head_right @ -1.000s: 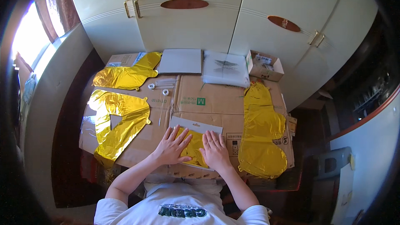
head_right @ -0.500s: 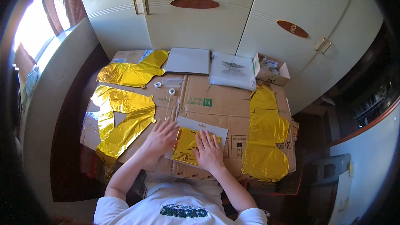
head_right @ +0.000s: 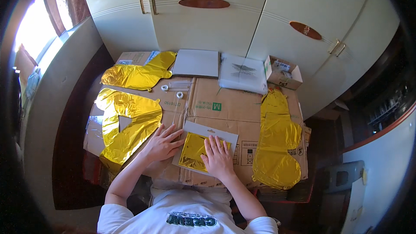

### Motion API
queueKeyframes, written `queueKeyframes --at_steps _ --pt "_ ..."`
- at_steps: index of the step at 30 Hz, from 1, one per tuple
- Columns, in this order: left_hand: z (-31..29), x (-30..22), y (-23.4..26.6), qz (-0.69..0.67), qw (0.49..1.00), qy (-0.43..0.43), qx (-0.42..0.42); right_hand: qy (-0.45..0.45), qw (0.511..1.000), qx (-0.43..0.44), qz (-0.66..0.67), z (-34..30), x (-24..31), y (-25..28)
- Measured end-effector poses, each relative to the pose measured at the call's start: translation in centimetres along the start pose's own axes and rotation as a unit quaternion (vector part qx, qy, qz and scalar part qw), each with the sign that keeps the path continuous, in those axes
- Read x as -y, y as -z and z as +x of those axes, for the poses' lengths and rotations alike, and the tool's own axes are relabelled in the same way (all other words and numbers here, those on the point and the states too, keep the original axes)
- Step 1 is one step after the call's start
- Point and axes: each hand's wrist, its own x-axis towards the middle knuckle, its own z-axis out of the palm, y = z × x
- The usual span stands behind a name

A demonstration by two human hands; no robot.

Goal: Folding and organizing gold foil letter balloons on a cardboard assembly surface.

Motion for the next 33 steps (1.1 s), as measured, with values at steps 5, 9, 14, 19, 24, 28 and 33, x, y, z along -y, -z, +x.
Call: queueKeyframes --at_steps 5,9,14,19,24,28,33 --pt "-0.1 0.1 0.2 -0.016 1.0 0.008 0.003 0.001 1.0 -0.001 -0.025 0.0 0.1 0.0" --pt "0.0 0.2 0.2 -0.032 0.999 0.0 0.002 -0.002 1.0 -0.001 -0.02 0.2 0.2 0.3" --pt "0.5 0.2 0.5 -0.065 0.998 -0.019 0.004 -0.008 1.0 0.002 -0.02 0.3 0.4 0.7" --pt "1.2 0.9 -0.2 -0.131 0.989 -0.058 0.026 -0.008 1.0 0.002 -0.017 0.3 0.4 0.7" --pt "1.4 1.1 -1.3 -0.319 0.947 0.002 -0.032 -0.003 1.0 0.005 -0.018 0.3 0.5 0.8" --pt "2.7 0.3 -0.1 -0.328 0.944 0.022 -0.038 -0.006 1.0 0.006 -0.024 0.3 0.4 0.7" --pt "4.4 -1.4 1.5 -0.205 0.973 0.101 -0.023 -0.014 0.999 0.016 -0.024 0.3 0.4 0.7"
